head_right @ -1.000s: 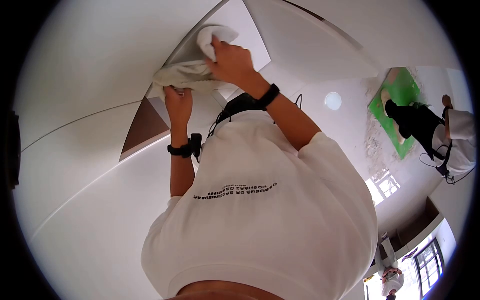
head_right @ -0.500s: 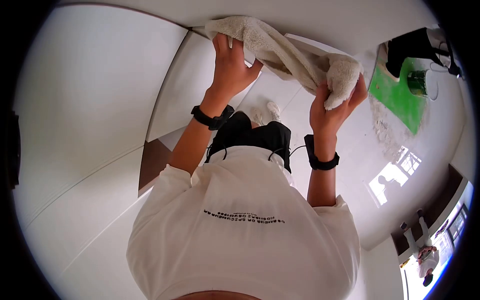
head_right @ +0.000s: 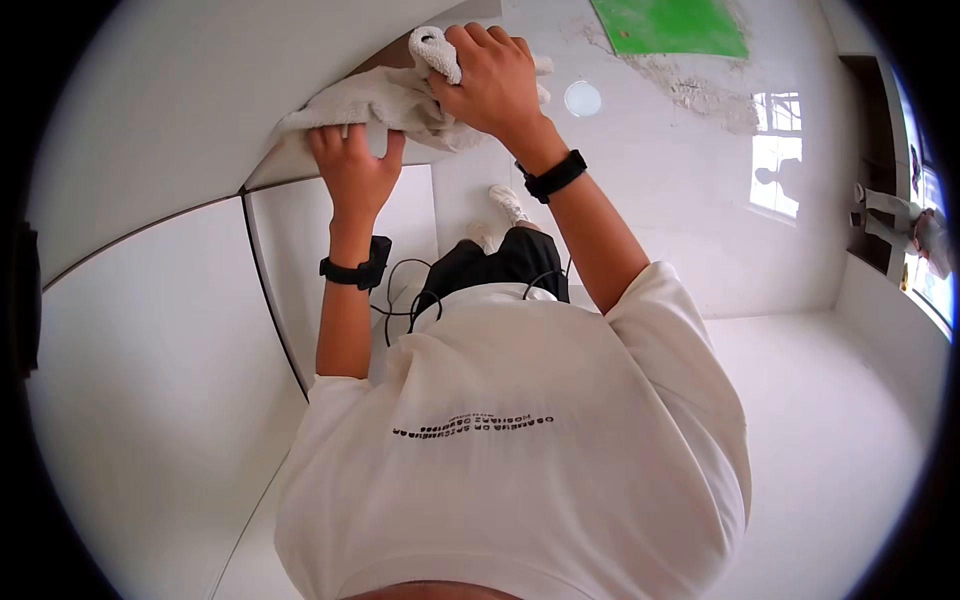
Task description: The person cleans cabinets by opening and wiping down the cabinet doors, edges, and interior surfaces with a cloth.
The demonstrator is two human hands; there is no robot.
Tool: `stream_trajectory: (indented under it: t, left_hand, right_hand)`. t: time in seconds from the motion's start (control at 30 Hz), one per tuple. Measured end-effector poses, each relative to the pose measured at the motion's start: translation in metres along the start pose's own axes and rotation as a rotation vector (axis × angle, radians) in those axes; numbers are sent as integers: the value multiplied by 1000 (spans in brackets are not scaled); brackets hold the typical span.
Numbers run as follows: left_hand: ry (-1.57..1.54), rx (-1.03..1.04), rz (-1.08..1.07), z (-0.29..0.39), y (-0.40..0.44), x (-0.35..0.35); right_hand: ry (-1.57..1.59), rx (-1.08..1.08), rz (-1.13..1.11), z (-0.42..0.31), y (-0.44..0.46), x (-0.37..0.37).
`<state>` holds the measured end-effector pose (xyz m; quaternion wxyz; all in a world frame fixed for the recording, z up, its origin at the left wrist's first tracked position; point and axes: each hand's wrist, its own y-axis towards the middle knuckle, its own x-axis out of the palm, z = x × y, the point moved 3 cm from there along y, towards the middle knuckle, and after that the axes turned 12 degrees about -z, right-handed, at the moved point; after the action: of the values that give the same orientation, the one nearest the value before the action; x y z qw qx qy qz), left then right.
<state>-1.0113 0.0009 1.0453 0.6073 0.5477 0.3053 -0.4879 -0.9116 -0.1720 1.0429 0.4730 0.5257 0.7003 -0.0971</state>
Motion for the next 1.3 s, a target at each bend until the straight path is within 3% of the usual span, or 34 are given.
stream_trajectory:
  t: [0.13,0.27,0.37,0.57,0.67,0.77,0.83,0.9,1.0,1.03,1.2,1.3]
  left_hand:
    - [-106,60,-80,5,13,1]
    - [-161,83,-183,18,1,-9]
    - [-223,121,-228,17,-11,-19]
    - [-271,99,-369,14,-13,-29]
    - [-570,2,-806,13,7,-28]
    - [-374,28,-612,22,6,-27]
    - [-452,148,-420,18,3,-18]
    - [-456,89,-440,16,4,-19]
    - [-465,78,-364,-3,8,-15]
    - [-442,96,-346,-5,12,-19]
    - [-579,321,-94,3,-12,-3]
    - [-601,433,-13,3,-12,-1]
  right_hand:
    - [-74,21,-34,-18,-9,-4]
    - [-85,185,-136,-34,-27,-21]
    - [-134,345,-376,-45,-34,-20]
    - [-129,362,-374,-61,-60,-23]
    - [-111,355,-304,-72,-76,-19]
    - [-98,389,-262,-68,-77,-15]
    - [-143,411,-271,-55,-75,-23]
    - [-126,425,-297,-57,-74,-17]
    - [78,267,-114,-67,-65,-7]
    - [71,267,-276,-75,-66,-13]
    - [372,21,-427,-96,-78,-23]
    - [113,1,-378,-80,-83,-20]
